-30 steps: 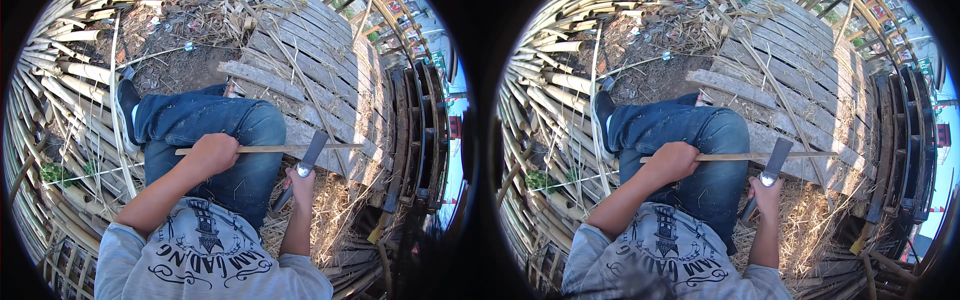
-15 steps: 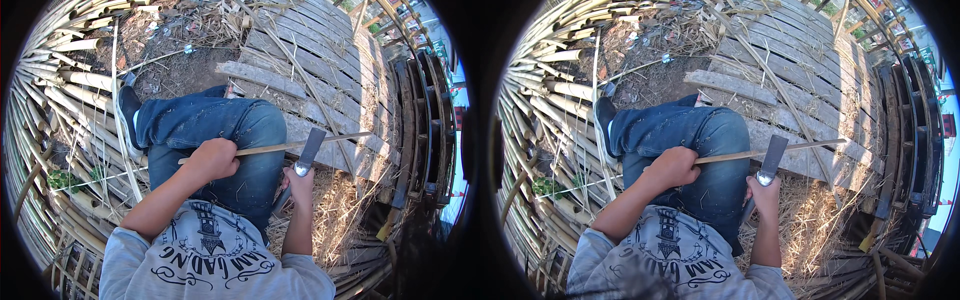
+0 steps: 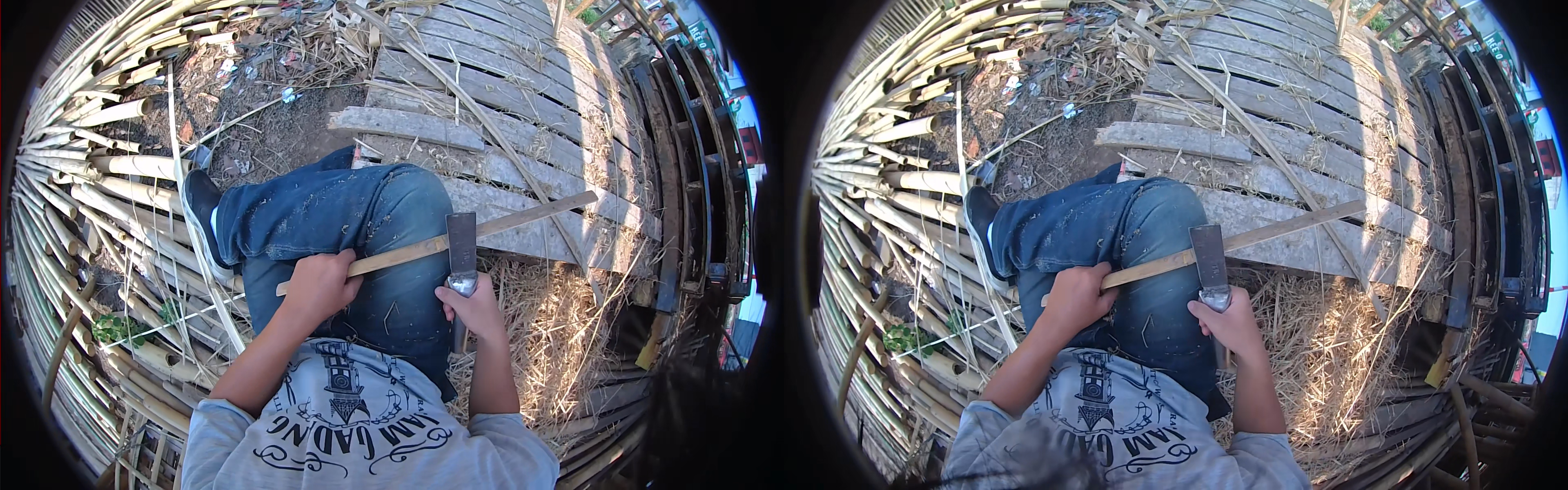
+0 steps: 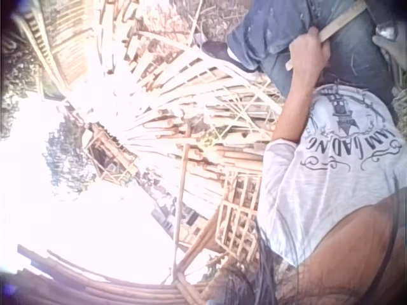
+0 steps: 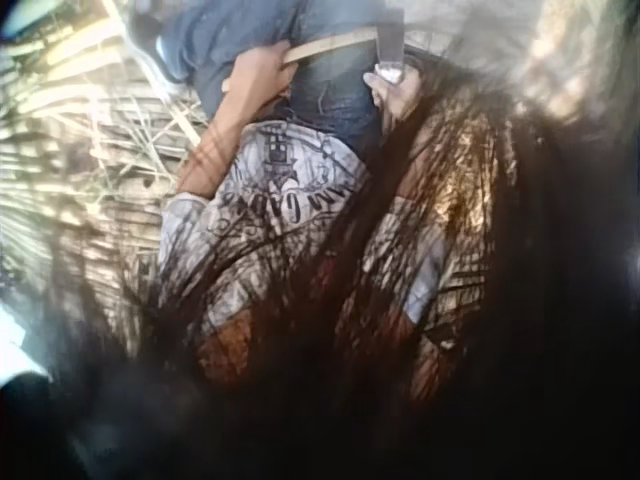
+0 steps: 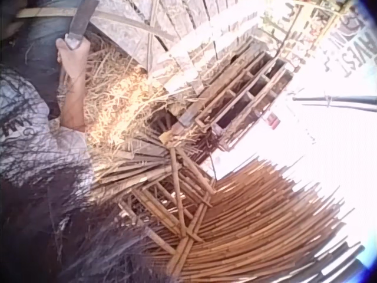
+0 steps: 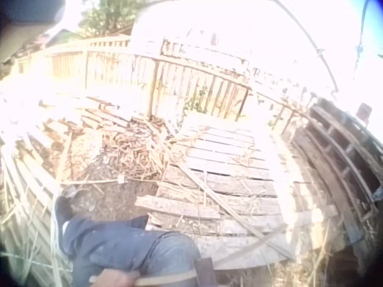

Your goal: The person splits and shaves strips of bamboo lengthwise using a cleaver.

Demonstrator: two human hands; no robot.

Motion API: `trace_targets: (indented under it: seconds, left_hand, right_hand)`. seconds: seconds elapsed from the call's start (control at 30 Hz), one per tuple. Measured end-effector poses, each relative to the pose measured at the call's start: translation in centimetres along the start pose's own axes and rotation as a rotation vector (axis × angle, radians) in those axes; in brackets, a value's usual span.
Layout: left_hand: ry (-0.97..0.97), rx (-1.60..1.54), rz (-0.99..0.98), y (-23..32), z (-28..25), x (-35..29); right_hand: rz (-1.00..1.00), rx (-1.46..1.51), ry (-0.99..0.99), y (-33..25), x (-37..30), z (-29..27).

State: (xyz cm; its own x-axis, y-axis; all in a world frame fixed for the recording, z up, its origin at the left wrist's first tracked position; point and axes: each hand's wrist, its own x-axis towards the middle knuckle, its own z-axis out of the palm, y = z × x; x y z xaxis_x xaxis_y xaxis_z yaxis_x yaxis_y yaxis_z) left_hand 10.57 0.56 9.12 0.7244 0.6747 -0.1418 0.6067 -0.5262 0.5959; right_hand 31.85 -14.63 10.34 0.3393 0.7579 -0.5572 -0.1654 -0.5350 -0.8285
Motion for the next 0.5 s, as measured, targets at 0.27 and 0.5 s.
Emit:
trace_targets:
  seconds: [0.27,0.5]
  left_hand:
    - [0.047,0.133,-0.085,-8.1,-1.4,-4.7]
    - [-0.106,-0.010,-0.202,-14.6,-0.3,-8.7]
  right_hand:
    - [-0.184,0.760,-0.096,1.0,-2.1,1.5]
    - [-0.205,0.856,-0.565,2.2,-4.2,5.2]
